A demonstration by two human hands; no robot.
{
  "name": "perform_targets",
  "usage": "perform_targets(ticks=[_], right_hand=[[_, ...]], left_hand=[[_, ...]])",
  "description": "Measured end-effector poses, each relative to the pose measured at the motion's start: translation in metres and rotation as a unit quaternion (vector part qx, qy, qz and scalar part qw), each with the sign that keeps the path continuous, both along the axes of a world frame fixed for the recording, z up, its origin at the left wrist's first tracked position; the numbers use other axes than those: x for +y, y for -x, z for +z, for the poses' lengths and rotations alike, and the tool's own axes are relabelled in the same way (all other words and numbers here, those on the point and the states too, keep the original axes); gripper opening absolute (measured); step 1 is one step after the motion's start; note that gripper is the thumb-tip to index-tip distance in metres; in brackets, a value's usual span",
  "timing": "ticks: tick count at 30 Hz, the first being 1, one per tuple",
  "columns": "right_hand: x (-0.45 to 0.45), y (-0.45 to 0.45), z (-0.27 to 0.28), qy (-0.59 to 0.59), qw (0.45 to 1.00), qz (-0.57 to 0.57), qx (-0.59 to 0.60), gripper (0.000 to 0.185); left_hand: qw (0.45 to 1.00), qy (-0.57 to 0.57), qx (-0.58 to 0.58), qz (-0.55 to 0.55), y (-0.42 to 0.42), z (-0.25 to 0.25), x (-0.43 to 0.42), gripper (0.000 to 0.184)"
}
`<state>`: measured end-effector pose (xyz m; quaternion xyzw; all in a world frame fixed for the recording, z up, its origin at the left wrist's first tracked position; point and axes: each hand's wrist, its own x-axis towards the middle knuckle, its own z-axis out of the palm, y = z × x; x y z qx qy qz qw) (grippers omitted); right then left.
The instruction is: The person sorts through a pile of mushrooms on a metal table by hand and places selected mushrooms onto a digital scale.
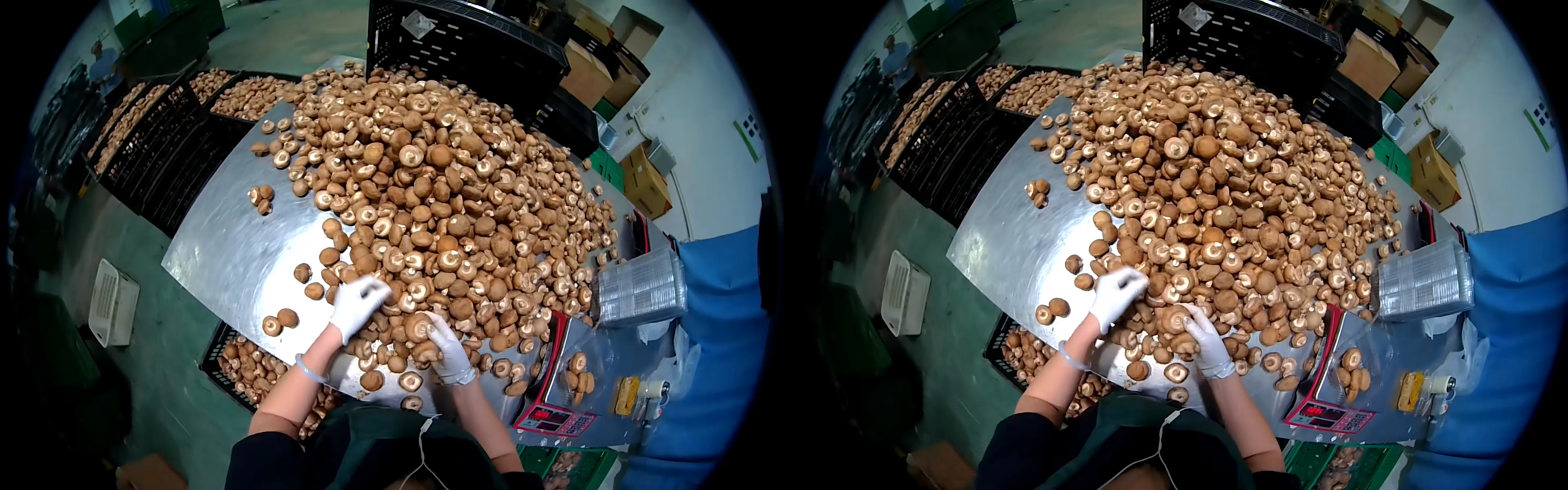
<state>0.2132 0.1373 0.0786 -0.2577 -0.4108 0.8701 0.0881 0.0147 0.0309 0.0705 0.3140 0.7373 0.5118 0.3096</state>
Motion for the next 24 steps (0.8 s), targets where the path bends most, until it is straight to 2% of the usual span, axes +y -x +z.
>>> perform_targets(ticks=[1,2,3,4,5,6,8,9,10,11,12,13,14,17,19,22,23,24], right_hand=[[-0.002,-0.003,-0.001,0.046,0.999,-0.008,-0.004,0.041],[-0.005,-0.003,0.0,0.044,0.999,-0.007,-0.004,0.041],[-0.009,-0.002,0.004,0.073,0.997,-0.033,0.001,0.042],[-0.012,-0.003,0.006,0.102,0.993,-0.059,0.006,0.042],[-0.009,-0.006,-0.006,0.007,1.0,-0.025,0.01,0.044],[-0.011,-0.005,0.003,0.006,1.0,-0.024,0.011,0.044],[-0.015,0.001,0.028,0.102,0.991,-0.07,0.045,0.049],[-0.013,-0.001,0.025,0.092,0.993,-0.061,0.052,0.051],[-0.013,-0.003,0.023,0.092,0.992,-0.066,0.054,0.051],[-0.013,-0.004,0.023,0.111,0.989,-0.071,0.071,0.051],[-0.014,-0.005,0.024,0.132,0.984,-0.077,0.088,0.051],[-0.017,-0.002,0.024,0.124,0.985,-0.101,0.072,0.052],[-0.01,-0.007,0.006,0.102,0.987,-0.065,0.109,0.051],[-0.013,-0.004,0.003,0.103,0.988,-0.062,0.099,0.05],[-0.015,-0.004,0.005,0.116,0.983,-0.048,0.132,0.051],[-0.019,-0.012,0.0,0.098,0.984,-0.058,0.135,0.05],[-0.019,-0.018,-0.005,0.123,0.982,-0.062,0.128,0.048],[-0.021,-0.024,0.006,0.046,0.988,-0.096,0.114,0.046]], left_hand=[[0.982,0.023,0.186,0.024,0.008,-0.005,0.002,0.031],[0.928,0.043,0.366,0.048,0.018,-0.01,0.005,0.035],[0.912,0.07,0.404,0.014,0.026,-0.013,0.008,0.046],[0.892,0.092,0.442,-0.008,0.031,-0.022,0.01,0.049],[0.885,0.102,0.454,-0.021,0.038,-0.03,0.013,0.051],[0.877,0.112,0.466,-0.035,0.043,-0.035,0.015,0.053],[0.922,0.062,0.382,-0.004,0.044,-0.03,0.014,0.049],[0.942,-0.012,0.332,0.05,0.042,-0.025,0.015,0.04],[0.985,-0.075,0.135,0.074,0.037,-0.022,0.013,0.033],[0.989,-0.121,-0.054,0.059,0.033,-0.018,0.009,0.036],[0.956,-0.159,-0.243,0.043,0.026,-0.003,0.004,0.039],[0.91,-0.179,-0.37,0.05,0.016,0.004,0.0,0.046],[0.88,-0.22,-0.421,0.01,0.013,-0.01,-0.001,0.045],[0.852,-0.216,-0.475,-0.041,-0.003,-0.005,-0.006,0.044],[0.84,-0.238,-0.484,-0.059,-0.021,0.005,-0.006,0.042],[0.824,-0.25,-0.502,-0.083,-0.044,0.028,-0.005,0.043],[0.817,-0.26,-0.509,-0.075,-0.046,0.029,-0.009,0.042],[0.808,-0.269,-0.518,-0.073,-0.046,0.027,-0.014,0.042]])
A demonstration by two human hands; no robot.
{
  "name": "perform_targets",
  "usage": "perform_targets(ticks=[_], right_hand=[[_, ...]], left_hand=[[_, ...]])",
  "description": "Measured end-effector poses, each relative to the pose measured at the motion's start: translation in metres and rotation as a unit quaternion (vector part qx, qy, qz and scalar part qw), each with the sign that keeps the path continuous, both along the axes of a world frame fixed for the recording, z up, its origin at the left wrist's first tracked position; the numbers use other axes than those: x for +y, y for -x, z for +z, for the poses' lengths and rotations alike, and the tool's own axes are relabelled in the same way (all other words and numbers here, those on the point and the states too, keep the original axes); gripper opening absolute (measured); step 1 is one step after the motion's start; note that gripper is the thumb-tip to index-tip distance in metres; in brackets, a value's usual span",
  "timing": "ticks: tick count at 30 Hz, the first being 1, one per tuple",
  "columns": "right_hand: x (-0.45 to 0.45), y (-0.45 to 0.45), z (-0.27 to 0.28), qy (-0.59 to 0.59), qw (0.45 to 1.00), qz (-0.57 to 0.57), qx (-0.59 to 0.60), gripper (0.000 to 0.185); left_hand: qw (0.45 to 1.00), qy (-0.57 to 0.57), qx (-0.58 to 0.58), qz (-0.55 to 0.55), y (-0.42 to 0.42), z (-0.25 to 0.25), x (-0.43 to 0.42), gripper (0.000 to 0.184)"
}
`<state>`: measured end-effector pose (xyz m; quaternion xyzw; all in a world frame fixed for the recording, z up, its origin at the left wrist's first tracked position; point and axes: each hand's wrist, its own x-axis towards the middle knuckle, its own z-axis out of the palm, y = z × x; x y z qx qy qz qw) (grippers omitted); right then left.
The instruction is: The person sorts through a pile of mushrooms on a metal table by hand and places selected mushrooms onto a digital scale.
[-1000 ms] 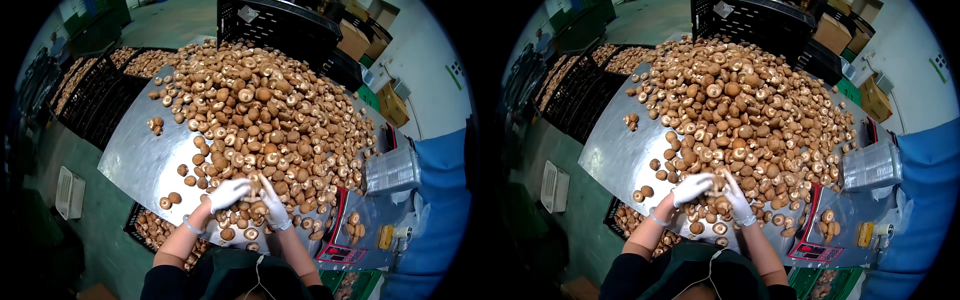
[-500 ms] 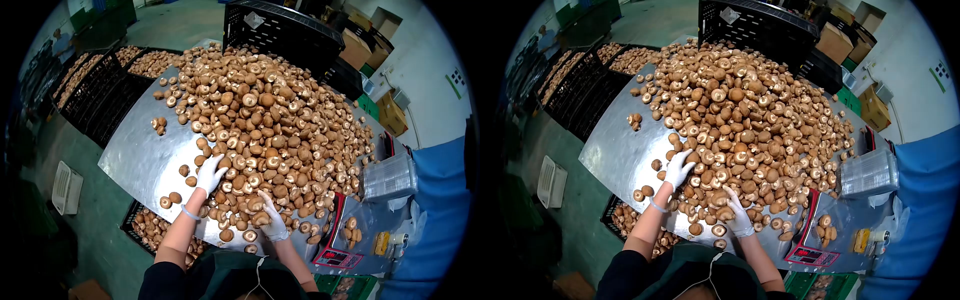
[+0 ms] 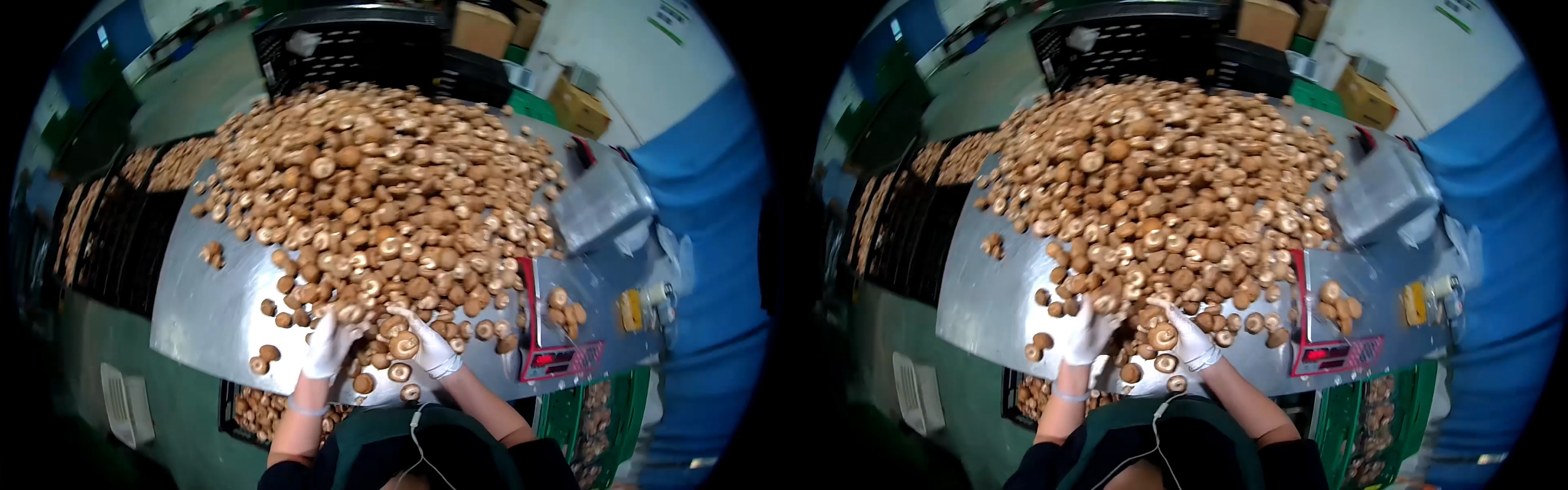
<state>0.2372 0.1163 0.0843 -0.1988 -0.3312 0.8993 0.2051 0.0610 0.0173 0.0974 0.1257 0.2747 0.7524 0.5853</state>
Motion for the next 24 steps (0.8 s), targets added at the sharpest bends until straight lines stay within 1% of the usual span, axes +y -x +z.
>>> perform_targets(ticks=[2,3,4,5,6,7,8,9,10,11,12,13,14,15,16,17,18,19,20,22,23,24], right_hand=[[0.014,-0.024,0.002,-0.162,0.985,-0.056,-0.031,0.045],[0.031,-0.045,-0.002,-0.274,0.951,-0.111,-0.087,0.038],[0.036,-0.065,0.043,-0.21,0.96,-0.155,-0.104,0.038],[0.05,-0.089,0.075,-0.206,0.961,-0.161,-0.091,0.039],[0.06,-0.108,0.078,-0.273,0.91,-0.28,-0.136,0.038],[0.068,-0.127,0.091,-0.36,0.847,-0.347,-0.182,0.035],[0.08,-0.157,0.091,-0.334,0.8,-0.375,-0.328,0.03],[0.096,-0.18,0.087,-0.59,0.555,-0.413,-0.417,0.028],[0.104,-0.202,0.088,-0.633,0.485,-0.399,-0.453,0.03],[0.104,-0.213,0.087,-0.649,0.378,-0.37,-0.547,0.033],[0.113,-0.231,0.076,-0.666,0.336,-0.311,-0.589,0.035],[0.12,-0.249,0.058,-0.643,0.337,-0.233,-0.647,0.037],[0.128,-0.271,0.042,-0.633,0.378,-0.183,-0.65,0.036],[0.133,-0.279,0.038,-0.639,0.39,-0.224,-0.624,0.035],[0.132,-0.28,0.047,-0.636,0.407,-0.231,-0.614,0.035],[0.132,-0.281,0.054,-0.647,0.399,-0.25,-0.6,0.035],[0.13,-0.283,0.056,-0.648,0.384,-0.289,-0.591,0.035],[0.126,-0.279,0.062,-0.656,0.36,-0.297,-0.593,0.035],[0.12,-0.271,0.068,-0.659,0.355,-0.303,-0.59,0.034],[0.104,-0.239,0.079,-0.673,0.385,-0.318,-0.546,0.032],[0.097,-0.221,0.081,-0.678,0.41,-0.318,-0.52,0.031],[0.09,-0.202,0.082,-0.683,0.433,-0.319,-0.495,0.029]], left_hand=[[0.982,-0.019,0.19,-0.009,0.015,0.012,-0.027,0.042],[0.968,0.06,0.243,-0.024,0.033,0.009,-0.051,0.046],[0.96,-0.019,0.28,-0.005,0.043,0.005,-0.068,0.058],[0.946,-0.1,0.308,0.015,0.053,0.002,-0.086,0.071],[0.95,-0.098,0.296,0.011,0.068,-0.001,-0.096,0.075],[0.964,-0.035,0.251,0.08,0.075,-0.013,-0.115,0.071],[0.977,-0.031,0.187,0.098,0.081,-0.019,-0.126,0.068],[0.973,-0.011,0.197,0.117,0.075,-0.015,-0.128,0.069],[0.967,0.013,0.209,0.145,0.071,-0.01,-0.132,0.07],[0.968,0.028,0.213,0.133,0.073,-0.018,-0.138,0.07],[0.961,0.047,0.232,0.143,0.067,-0.018,-0.138,0.069],[0.956,0.099,0.234,0.147,0.06,-0.016,-0.136,0.066],[0.954,0.139,0.227,0.138,0.06,-0.028,-0.138,0.063],[0.956,0.153,0.225,0.109,0.06,-0.032,-0.135,0.058],[0.945,0.202,0.238,0.098,0.059,-0.029,-0.129,0.052],[0.921,0.221,0.307,0.093,0.055,-0.025,-0.127,0.047],[0.895,0.271,0.339,0.104,0.053,-0.018,-0.123,0.038],[0.838,0.304,0.435,0.128,0.051,-0.016,-0.118,0.034],[0.769,0.332,0.527,0.145,0.051,-0.018,-0.113,0.029],[0.742,0.344,0.541,0.197,0.059,-0.041,-0.101,0.025],[0.726,0.349,0.551,0.218,0.063,-0.053,-0.091,0.027],[0.717,0.355,0.555,0.226,0.064,-0.051,-0.078,0.029]])
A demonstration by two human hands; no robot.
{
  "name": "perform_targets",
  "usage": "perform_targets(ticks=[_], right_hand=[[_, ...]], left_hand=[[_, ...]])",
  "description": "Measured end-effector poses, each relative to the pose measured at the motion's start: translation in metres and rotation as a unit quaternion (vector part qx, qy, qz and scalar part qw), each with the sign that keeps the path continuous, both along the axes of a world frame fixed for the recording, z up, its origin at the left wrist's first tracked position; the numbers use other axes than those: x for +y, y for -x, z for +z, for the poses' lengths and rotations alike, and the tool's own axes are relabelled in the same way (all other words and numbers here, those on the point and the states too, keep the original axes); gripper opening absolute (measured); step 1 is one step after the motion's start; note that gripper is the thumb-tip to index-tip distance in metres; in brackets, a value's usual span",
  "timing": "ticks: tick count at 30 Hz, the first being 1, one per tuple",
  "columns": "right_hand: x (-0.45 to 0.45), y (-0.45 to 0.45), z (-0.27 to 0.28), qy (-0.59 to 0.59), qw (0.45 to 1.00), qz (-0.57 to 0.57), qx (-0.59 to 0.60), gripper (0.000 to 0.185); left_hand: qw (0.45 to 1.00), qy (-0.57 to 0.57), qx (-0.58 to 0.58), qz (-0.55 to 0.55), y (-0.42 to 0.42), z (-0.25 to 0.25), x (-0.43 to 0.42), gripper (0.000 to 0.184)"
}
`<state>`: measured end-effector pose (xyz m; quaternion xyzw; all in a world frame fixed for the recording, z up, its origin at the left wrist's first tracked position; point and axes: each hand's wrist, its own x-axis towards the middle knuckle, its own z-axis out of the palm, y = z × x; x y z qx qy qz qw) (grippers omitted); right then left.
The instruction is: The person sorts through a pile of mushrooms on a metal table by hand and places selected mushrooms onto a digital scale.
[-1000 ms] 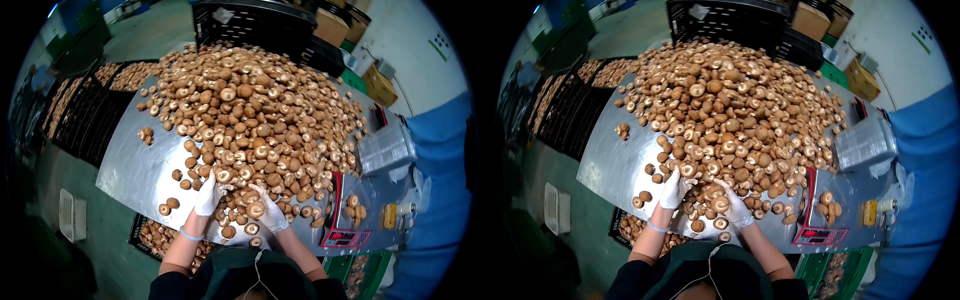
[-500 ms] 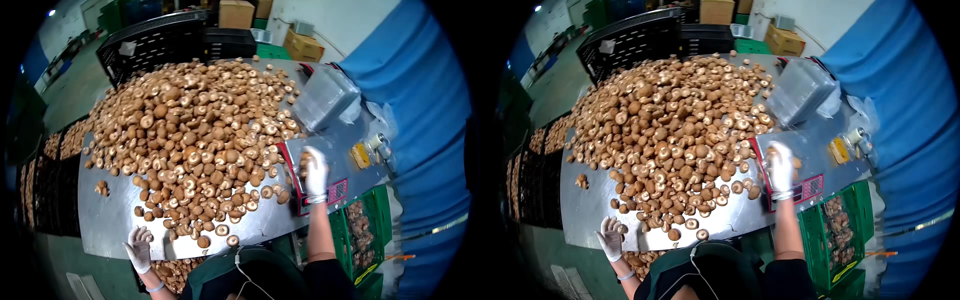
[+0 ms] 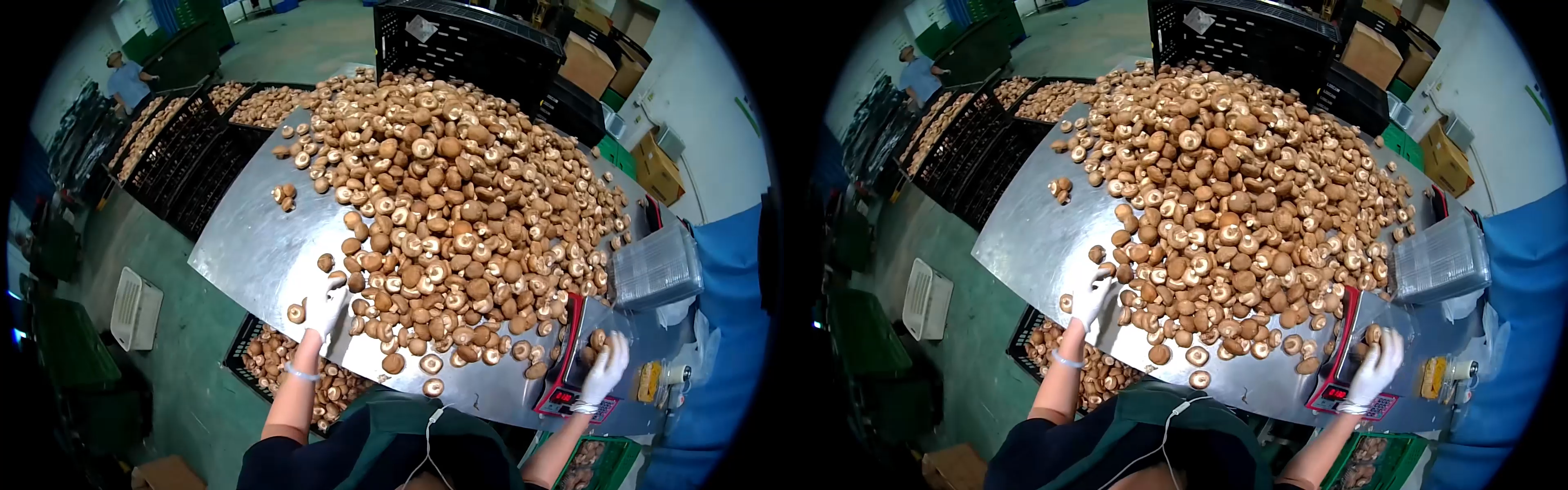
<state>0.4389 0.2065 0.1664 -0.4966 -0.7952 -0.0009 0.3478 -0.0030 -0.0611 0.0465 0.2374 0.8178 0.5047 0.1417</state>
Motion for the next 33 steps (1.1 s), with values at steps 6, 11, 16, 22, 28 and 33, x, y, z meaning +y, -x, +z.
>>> perform_targets(ticks=[6,11,16,22,28,33], right_hand=[[-0.028,0.09,-0.031,0.068,0.982,0.176,-0.025,0.032],[-0.044,0.12,-0.044,0.114,0.965,0.232,-0.044,0.032],[-0.047,0.136,-0.055,0.2,0.949,0.244,0.017,0.029],[-0.049,0.173,-0.044,0.158,0.925,0.345,0.001,0.026],[-0.05,0.167,-0.048,0.229,0.923,0.31,0.015,0.025],[-0.052,0.177,-0.05,0.162,0.916,0.366,-0.011,0.025]], left_hand=[[0.929,0.243,0.272,-0.057,0.023,-0.017,0.073,0.047],[0.929,0.217,0.285,-0.089,0.035,-0.028,0.076,0.044],[0.862,-0.27,-0.421,-0.077,0.007,0.021,0.053,0.044],[0.849,-0.301,-0.354,-0.253,0.007,0.047,0.004,0.064],[0.977,-0.042,-0.136,-0.16,0.057,0.06,-0.034,0.038],[0.997,0.051,0.028,-0.05,0.075,-0.002,0.036,0.036]])
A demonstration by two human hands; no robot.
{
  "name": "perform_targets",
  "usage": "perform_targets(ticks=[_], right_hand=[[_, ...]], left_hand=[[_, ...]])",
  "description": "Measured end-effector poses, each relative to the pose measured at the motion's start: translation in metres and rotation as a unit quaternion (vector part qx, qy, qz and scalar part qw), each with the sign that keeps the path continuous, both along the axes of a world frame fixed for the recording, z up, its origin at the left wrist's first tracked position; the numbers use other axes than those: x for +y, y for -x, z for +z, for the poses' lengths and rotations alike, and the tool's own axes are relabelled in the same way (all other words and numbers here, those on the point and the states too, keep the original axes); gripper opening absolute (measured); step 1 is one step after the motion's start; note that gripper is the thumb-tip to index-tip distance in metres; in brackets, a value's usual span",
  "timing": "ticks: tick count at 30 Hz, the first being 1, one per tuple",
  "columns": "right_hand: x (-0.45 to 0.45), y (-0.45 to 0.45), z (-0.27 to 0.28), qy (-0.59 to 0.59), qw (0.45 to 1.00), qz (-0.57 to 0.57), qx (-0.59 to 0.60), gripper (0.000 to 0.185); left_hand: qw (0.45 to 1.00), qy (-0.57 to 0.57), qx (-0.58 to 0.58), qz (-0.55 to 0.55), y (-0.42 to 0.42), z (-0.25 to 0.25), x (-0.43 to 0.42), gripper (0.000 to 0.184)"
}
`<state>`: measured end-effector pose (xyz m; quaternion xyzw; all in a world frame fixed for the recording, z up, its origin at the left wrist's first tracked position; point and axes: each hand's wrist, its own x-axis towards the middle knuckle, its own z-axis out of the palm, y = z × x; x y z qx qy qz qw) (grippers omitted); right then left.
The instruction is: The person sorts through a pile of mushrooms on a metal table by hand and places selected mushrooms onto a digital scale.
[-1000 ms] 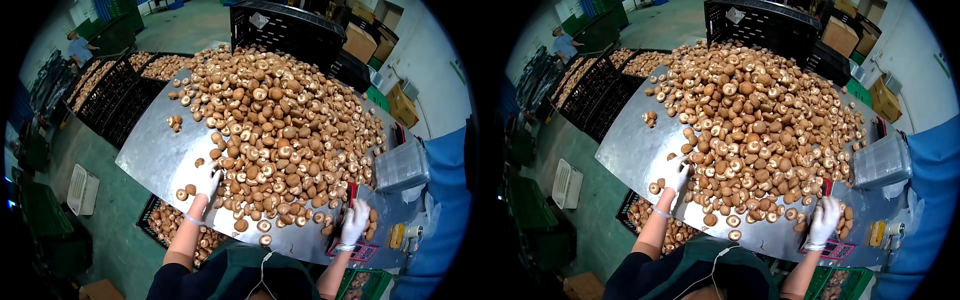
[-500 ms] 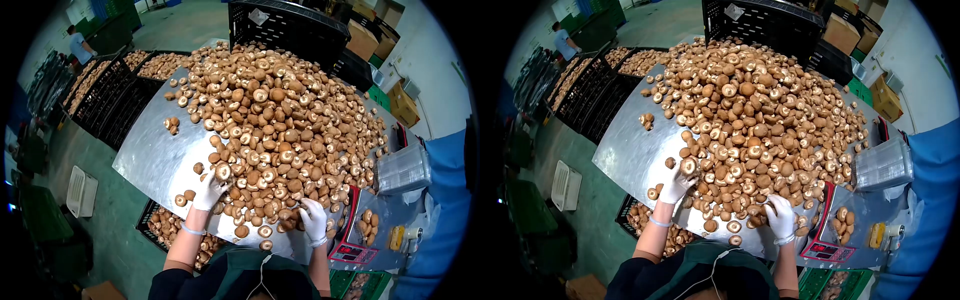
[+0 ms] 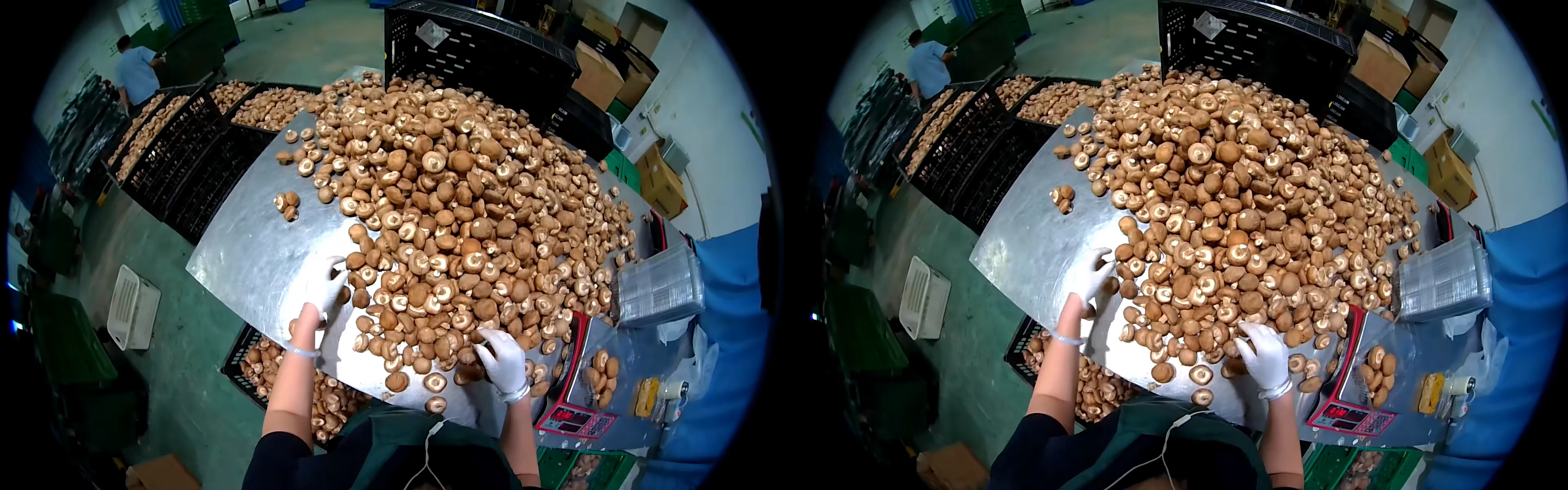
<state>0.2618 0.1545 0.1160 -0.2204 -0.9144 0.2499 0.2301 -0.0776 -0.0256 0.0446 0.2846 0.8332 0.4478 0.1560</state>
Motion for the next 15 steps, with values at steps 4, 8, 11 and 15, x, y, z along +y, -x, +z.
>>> perform_targets(ticks=[4,8,11,15], right_hand=[[0.0,-0.008,0.002,0.009,0.999,-0.024,-0.02,0.025],[0.001,-0.022,-0.007,0.022,0.998,-0.041,-0.033,0.026],[-0.001,-0.024,-0.009,0.04,0.997,-0.046,-0.051,0.026],[-0.003,-0.016,-0.011,0.065,0.995,-0.037,-0.072,0.027]], left_hand=[[0.989,0.104,0.104,0.002,0.014,-0.043,0.041,0.048],[0.999,0.039,-0.009,0.006,0.024,-0.045,0.048,0.043],[0.947,-0.187,-0.261,-0.017,0.018,-0.02,0.036,0.036],[0.852,-0.295,-0.433,-0.01,0.021,-0.022,0.021,0.041]])
